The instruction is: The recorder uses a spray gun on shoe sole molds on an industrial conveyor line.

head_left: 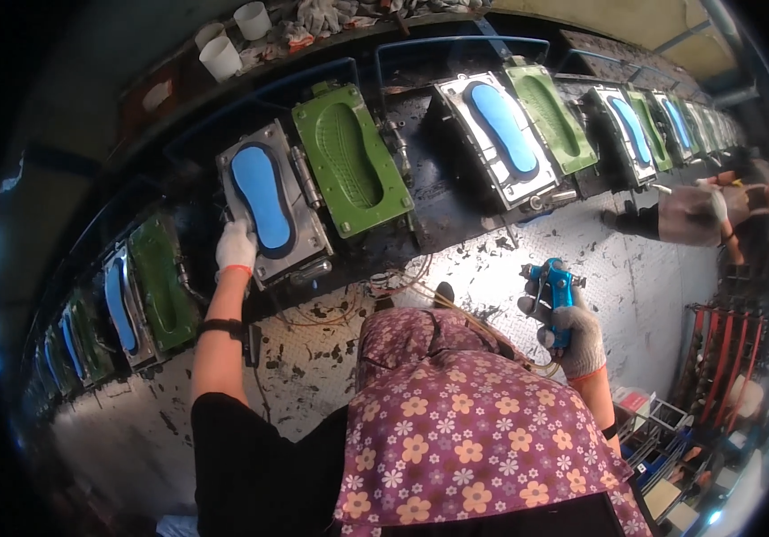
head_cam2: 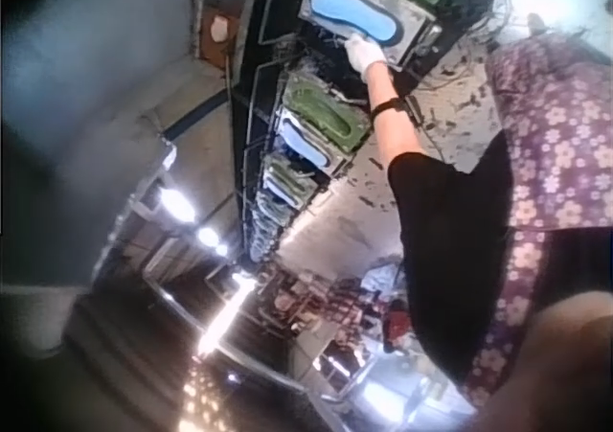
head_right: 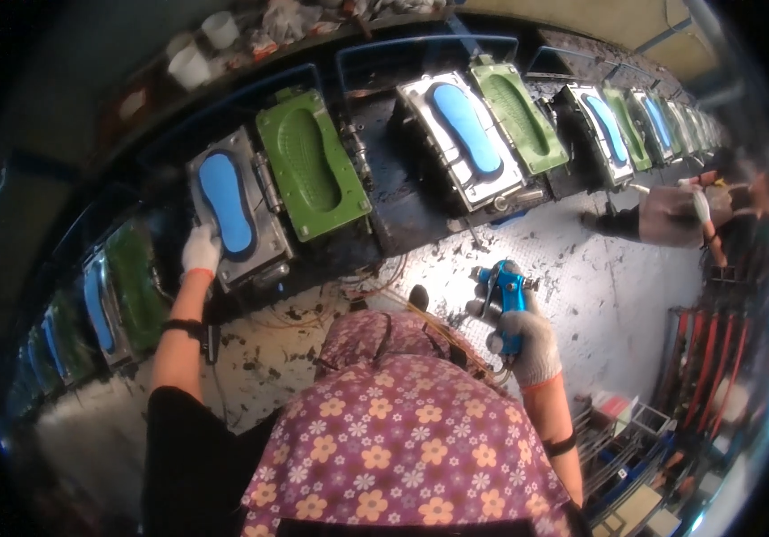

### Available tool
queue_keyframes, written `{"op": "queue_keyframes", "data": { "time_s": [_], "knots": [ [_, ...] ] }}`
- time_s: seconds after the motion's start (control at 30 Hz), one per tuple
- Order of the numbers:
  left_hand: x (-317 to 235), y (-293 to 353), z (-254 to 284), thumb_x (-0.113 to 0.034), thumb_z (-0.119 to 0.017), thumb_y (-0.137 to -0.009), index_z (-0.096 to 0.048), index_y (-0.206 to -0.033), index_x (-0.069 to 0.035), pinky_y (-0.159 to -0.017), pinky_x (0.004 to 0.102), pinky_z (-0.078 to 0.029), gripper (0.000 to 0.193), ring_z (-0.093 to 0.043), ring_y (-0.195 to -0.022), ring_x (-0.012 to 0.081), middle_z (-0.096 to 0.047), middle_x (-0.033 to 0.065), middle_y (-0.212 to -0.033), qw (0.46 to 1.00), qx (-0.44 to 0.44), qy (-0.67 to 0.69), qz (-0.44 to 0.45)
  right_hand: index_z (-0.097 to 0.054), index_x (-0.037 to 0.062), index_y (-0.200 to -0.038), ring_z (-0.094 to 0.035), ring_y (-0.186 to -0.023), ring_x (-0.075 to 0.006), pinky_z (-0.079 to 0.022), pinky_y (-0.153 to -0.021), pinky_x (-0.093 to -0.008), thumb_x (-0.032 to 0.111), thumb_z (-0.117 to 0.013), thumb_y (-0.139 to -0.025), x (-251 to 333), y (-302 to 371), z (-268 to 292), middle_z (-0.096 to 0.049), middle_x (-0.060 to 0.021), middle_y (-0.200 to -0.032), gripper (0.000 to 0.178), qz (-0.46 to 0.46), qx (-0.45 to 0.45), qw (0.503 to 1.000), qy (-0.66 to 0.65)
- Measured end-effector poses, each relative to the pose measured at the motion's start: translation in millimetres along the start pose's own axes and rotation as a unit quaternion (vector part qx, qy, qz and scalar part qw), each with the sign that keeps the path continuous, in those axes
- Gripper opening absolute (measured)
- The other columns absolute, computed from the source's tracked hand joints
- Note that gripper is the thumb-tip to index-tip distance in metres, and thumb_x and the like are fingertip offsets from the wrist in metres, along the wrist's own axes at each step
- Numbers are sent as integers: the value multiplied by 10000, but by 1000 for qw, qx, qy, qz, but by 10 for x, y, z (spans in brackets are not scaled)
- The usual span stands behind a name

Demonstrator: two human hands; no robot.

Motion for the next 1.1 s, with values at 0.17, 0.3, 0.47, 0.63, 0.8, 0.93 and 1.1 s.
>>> {"op": "queue_keyframes", "data": {
  "time_s": [0.17, 0.3, 0.47, 0.63, 0.8, 0.93, 1.1],
  "knots": [
    [150, 40, -60, -204, -654, -907, -746, -1131, -9, -955, 551, -591, 311, -723, -1088, 482, -740, 324, -1131, 995, 84, -3, 58, -324, 47, -1711, -724, -1197, -338, -599, -559, -219, -12, -483, -762, 176, -10, 197, -582, -246, -1517, 965, 2, -2, 1000, 25],
    [-444, 452, -122, -239, -727, -824, -776, -1016, 22, -903, 471, -614, 327, -783, -979, 383, -777, 278, -1092, 931, 360, -31, -42, -323, 88, -1712, -718, -1194, -338, -594, -557, -219, -18, -499, -789, 354, -83, 454, -564, -243, -1514, 946, 16, -16, 1000, -9],
    [-2417, 848, 47, -258, -767, -899, -753, -1066, -14, -811, 408, -614, 296, -777, -898, 236, -803, 119, -998, 849, 418, 301, -119, -369, 88, -1667, -735, -1207, -350, -596, -549, -229, -53, -490, -835, 620, -497, 633, -617, -234, -1427, 853, 26, -18, 998, -47],
    [-4865, 1068, -190, -360, -682, -1006, -721, -1206, -28, -957, 438, -590, 389, -773, -1060, 338, -795, 206, -1114, 793, 386, 371, -291, -346, 83, -1685, -735, -1206, -354, -587, -558, -249, -82, -473, -849, 927, -952, 530, -597, -231, -1476, 862, -22, 66, 998, -1],
    [-6463, 1570, -597, -430, -460, -1175, -704, -1335, -70, -1073, 390, -544, 463, -709, -1153, 244, -767, 138, -1279, 619, 513, 449, -390, -330, 206, -1727, -712, -991, -239, -581, -542, -276, -98, -539, -815, 1486, -1564, 835, -619, -141, -1316, 984, 61, -7, 939, 338],
    [-6701, 1697, -994, -485, -472, -1166, -758, -1209, -57, -1020, 350, -551, 516, -705, -1088, 182, -778, 90, -1126, 536, 610, 559, -167, -388, 216, -1684, -686, -814, -164, -545, -486, -255, -123, -546, -808, 2010, -2399, 948, -637, -142, -1226, 952, 144, -12, 857, 494],
    [-6710, 1564, -1262, -473, -548, -1145, -791, -1075, -56, -979, 291, -540, 488, -686, -1061, 133, -760, 26, -1014, 521, 573, 629, -72, -415, 215, -1677, -724, -849, -212, -607, -611, -302, -62, -583, -876, 2604, -3452, 495, -692, -218, -1276, 864, 250, 65, 775, 578]
  ]
}}
Point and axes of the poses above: each hand's wrist, its own y-axis away from the middle knuckle, its own z-axis out of the back of the hand, x = y × z, the point moved 7 cm from there along -y, towards the middle knuckle
